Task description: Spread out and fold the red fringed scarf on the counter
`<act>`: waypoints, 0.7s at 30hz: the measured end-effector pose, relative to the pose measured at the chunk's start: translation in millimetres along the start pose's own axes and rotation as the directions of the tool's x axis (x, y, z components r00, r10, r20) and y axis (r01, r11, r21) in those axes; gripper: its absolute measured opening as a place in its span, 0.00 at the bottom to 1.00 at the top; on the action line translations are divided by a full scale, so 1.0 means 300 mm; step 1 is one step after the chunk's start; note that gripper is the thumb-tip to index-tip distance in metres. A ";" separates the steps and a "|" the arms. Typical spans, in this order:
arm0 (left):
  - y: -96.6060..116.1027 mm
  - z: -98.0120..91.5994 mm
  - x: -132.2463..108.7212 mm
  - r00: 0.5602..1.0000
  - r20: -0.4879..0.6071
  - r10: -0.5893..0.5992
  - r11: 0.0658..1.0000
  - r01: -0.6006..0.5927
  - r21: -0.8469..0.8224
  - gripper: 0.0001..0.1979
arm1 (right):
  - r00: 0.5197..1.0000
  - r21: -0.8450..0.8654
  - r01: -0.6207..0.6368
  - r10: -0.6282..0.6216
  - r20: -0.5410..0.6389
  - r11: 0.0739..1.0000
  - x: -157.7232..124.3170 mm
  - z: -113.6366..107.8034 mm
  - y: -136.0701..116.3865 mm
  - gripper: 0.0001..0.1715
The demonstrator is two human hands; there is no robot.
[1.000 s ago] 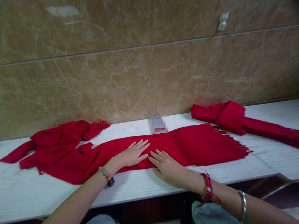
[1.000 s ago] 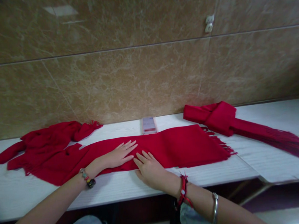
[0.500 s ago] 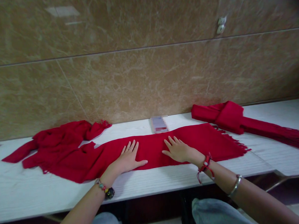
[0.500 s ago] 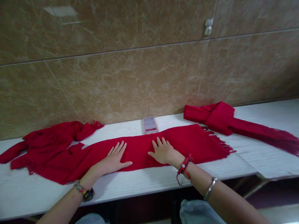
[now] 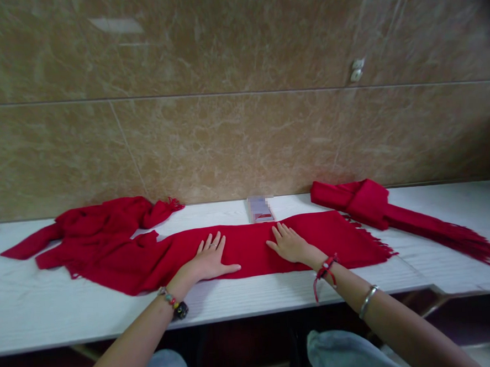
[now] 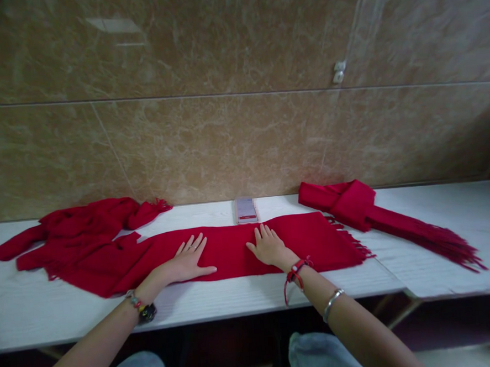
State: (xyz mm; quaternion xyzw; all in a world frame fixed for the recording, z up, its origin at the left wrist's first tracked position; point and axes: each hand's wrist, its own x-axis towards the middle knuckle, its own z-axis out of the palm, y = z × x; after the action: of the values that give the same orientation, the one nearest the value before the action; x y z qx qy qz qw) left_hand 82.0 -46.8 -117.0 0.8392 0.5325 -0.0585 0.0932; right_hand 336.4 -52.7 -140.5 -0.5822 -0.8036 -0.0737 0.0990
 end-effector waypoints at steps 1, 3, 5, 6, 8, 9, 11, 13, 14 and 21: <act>-0.001 0.001 -0.001 1.000 -0.007 0.005 1.000 -0.005 -0.003 0.56 | 1.000 -0.007 -0.020 0.020 -0.003 1.000 0.000 -0.004 -0.009 0.32; -0.003 0.004 -0.003 1.000 -0.021 0.009 1.000 -0.010 -0.009 0.55 | 0.999 0.008 0.034 -0.034 0.006 0.999 0.002 -0.013 -0.055 0.33; -0.003 0.007 -0.005 1.000 -0.028 0.008 1.000 -0.009 -0.013 0.55 | 0.983 0.054 0.180 -0.181 0.013 0.982 0.004 -0.020 -0.118 0.32; -0.003 0.007 -0.006 1.000 -0.027 0.006 1.000 -0.007 -0.015 0.55 | 0.971 0.076 0.235 -0.238 0.025 0.969 0.004 -0.023 -0.147 0.32; 0.000 0.006 -0.009 1.000 -0.021 0.001 1.000 -0.001 -0.014 0.55 | 0.957 0.096 0.277 -0.283 0.057 0.956 -0.001 -0.028 -0.178 0.32; 0.002 0.004 -0.011 1.000 -0.018 -0.001 1.000 0.000 -0.013 0.55 | 0.957 0.093 0.273 -0.281 0.074 0.957 -0.005 -0.030 -0.178 0.31; 0.007 -0.002 -0.016 1.000 -0.011 -0.002 1.000 0.002 -0.013 0.55 | 0.963 0.070 0.242 -0.248 0.105 0.968 -0.016 -0.034 -0.145 0.29; 0.011 -0.009 -0.021 1.000 -0.004 0.000 1.000 0.000 -0.015 0.56 | 0.968 0.034 0.209 -0.211 0.133 0.977 -0.027 -0.036 -0.085 0.26; 0.013 -0.013 -0.023 1.000 0.001 0.001 1.000 -0.001 -0.017 0.56 | 0.972 0.011 0.186 -0.185 0.146 0.983 -0.031 -0.037 -0.055 0.25; 0.022 -0.025 -0.031 1.000 0.007 0.010 0.999 -0.009 -0.030 0.56 | 0.997 -0.037 0.071 -0.070 0.017 0.997 -0.038 -0.048 -0.075 0.31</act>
State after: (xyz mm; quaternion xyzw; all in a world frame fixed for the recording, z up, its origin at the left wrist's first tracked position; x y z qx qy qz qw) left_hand 84.1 -56.3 -107.3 0.8400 0.5290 -0.0532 0.1082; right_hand 319.6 -73.6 -129.3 -0.5558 -0.8229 -0.0876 0.0791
